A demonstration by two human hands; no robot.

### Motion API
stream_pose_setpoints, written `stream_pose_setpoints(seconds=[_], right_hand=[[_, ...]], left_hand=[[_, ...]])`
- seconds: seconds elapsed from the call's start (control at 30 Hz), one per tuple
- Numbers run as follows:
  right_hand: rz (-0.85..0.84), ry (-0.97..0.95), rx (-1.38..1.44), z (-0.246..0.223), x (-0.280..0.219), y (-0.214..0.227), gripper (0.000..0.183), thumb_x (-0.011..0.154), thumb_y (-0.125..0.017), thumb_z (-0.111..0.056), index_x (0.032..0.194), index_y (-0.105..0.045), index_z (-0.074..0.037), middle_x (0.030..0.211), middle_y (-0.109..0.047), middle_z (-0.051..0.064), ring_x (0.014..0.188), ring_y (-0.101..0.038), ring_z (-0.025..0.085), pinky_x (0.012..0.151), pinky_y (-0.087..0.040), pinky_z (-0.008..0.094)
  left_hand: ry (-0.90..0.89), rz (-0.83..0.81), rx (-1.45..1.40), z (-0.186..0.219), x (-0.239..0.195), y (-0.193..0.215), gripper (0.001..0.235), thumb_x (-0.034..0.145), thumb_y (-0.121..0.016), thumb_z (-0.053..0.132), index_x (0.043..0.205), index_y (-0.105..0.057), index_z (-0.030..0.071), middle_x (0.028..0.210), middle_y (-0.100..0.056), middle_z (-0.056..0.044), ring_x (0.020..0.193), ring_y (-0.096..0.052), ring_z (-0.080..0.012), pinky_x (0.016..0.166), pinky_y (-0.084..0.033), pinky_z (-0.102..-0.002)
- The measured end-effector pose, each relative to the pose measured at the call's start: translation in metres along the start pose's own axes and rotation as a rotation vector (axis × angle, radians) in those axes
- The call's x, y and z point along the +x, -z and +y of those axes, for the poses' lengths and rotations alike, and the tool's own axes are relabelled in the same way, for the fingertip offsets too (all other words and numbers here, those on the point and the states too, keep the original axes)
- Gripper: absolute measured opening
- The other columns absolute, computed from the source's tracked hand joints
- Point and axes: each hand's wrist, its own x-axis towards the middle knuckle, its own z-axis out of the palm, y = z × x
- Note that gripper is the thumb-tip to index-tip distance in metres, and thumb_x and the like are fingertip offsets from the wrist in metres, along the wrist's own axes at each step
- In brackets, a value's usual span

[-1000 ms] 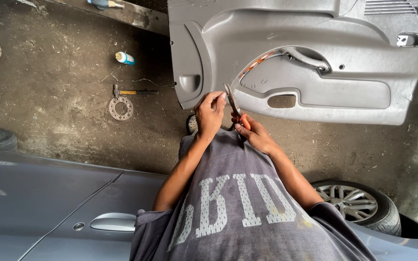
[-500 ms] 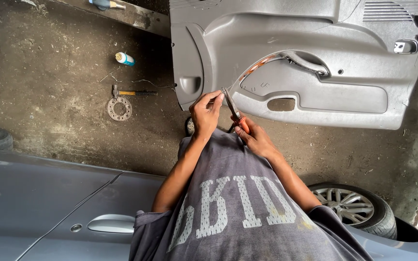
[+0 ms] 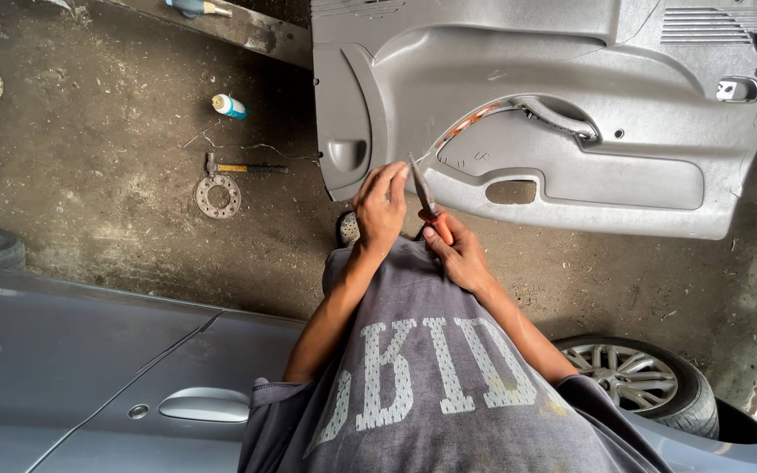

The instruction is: The person uses pliers to bend and shape a thin metal wire while standing next to a detached car door panel. The hands repeatedly grip and twist the wire, manipulating it into a specific form. The task takes place in a workshop environment with various tools and car parts visible on the floor.

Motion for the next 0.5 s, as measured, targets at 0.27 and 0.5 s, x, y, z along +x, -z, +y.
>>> stream_pose_setpoints(seconds=[0.27, 0.5], right_hand=[[0.165, -0.110, 0.584, -0.036, 0.016, 0.053, 0.045, 0.103, -0.058, -0.022, 0.142, -0.049, -0.003, 0.090, -0.064, 0.003, 0.076, -0.062, 0.012, 0.064, -0.051, 0.028], [0.089, -0.164, 0.355, 0.011, 0.016, 0.057, 0.036, 0.106, -0.058, -0.019, 0.137, -0.058, -0.002, 0.092, -0.063, 0.003, 0.079, -0.061, 0.011, 0.069, -0.051, 0.027]], left_hand=[[0.442, 0.055, -0.569, -0.048, -0.006, 0.027, 0.016, 0.102, -0.066, 0.007, 0.111, -0.071, -0.006, 0.097, -0.075, -0.012, 0.083, -0.075, -0.0170, 0.074, -0.066, -0.030], [0.520, -0.177, -0.618, -0.061, 0.004, -0.001, 0.020, 0.096, -0.070, 0.004, 0.113, -0.069, -0.007, 0.095, -0.074, -0.010, 0.081, -0.073, -0.0149, 0.071, -0.062, -0.027]])
